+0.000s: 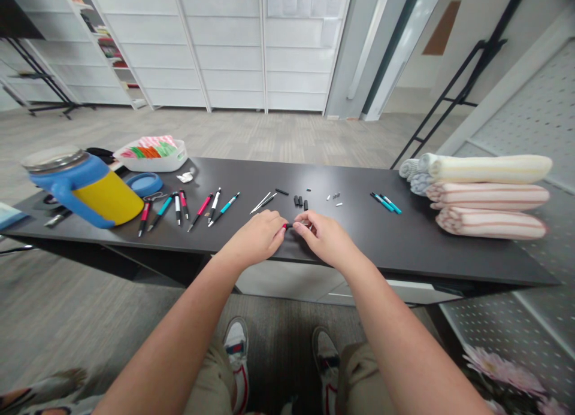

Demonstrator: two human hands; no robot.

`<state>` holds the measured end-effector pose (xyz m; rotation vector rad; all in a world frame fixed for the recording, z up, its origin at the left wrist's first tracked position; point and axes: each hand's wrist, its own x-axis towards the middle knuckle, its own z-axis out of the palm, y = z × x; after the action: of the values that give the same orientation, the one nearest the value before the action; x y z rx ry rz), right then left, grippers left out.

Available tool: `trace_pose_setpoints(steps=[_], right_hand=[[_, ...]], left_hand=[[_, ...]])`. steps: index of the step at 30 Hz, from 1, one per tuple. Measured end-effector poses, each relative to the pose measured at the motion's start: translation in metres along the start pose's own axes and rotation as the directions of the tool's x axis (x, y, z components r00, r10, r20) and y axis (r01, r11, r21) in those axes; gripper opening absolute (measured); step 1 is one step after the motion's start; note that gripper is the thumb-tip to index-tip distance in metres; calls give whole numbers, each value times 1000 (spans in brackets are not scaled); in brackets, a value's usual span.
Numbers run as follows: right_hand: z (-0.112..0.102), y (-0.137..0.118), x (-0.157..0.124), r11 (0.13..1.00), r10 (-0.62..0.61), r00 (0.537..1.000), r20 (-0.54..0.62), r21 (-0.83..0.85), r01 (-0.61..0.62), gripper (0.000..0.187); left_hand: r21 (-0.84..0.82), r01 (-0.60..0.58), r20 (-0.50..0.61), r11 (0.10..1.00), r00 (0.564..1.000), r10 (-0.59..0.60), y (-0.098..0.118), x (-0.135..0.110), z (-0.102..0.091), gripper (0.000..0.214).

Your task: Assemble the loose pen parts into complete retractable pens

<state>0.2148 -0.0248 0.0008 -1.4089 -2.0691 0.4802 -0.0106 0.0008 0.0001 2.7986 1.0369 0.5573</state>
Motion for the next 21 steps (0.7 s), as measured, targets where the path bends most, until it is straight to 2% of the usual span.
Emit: trace_pose_setpoints(steps=[2, 5, 7, 8, 10, 13, 15, 18, 21], right_hand=[[0, 1, 0, 999, 15, 1000, -7, 48, -14, 25], [-1, 0, -1, 1000, -5, 1000, 19, 26, 4, 19], [-1, -1, -1, 1000, -7, 999, 32, -14, 7, 33], [-2, -2, -1, 1000, 4, 1000, 30, -12, -4, 35], [-3, -1, -1, 998, 35, 999, 24, 54, -36, 26], [-4, 1, -2, 984, 42, 998, 37, 172, -48, 28], [-5, 2, -2, 988, 24, 998, 51, 152, -32, 18], [-6, 1, -3, 998, 35, 998, 43, 51, -37, 27], [-6, -1, -2, 997, 32, 998, 52, 63, -36, 21]], left_hand=[[6, 0, 0, 1000, 1000, 0, 0, 0, 0, 30], [13, -5, 9, 1000, 1000, 5, 1, 0, -1, 31], [21, -9, 13, 1000, 1000, 9, 1, 0, -1, 31], [24, -8, 12, 1000, 1000, 8, 2, 1, -1, 31], [26, -4, 6, 1000, 1000, 4, 2, 1, -2, 31], [27, -5, 7, 1000, 1000, 5, 3, 1, -3, 30], [30, -13, 12, 999, 1000, 13, 3, 1, -3, 31], [28, -18, 15, 999, 1000, 18, 3, 1, -3, 31], [28, -17, 11, 999, 1000, 17, 2, 1, -3, 31]])
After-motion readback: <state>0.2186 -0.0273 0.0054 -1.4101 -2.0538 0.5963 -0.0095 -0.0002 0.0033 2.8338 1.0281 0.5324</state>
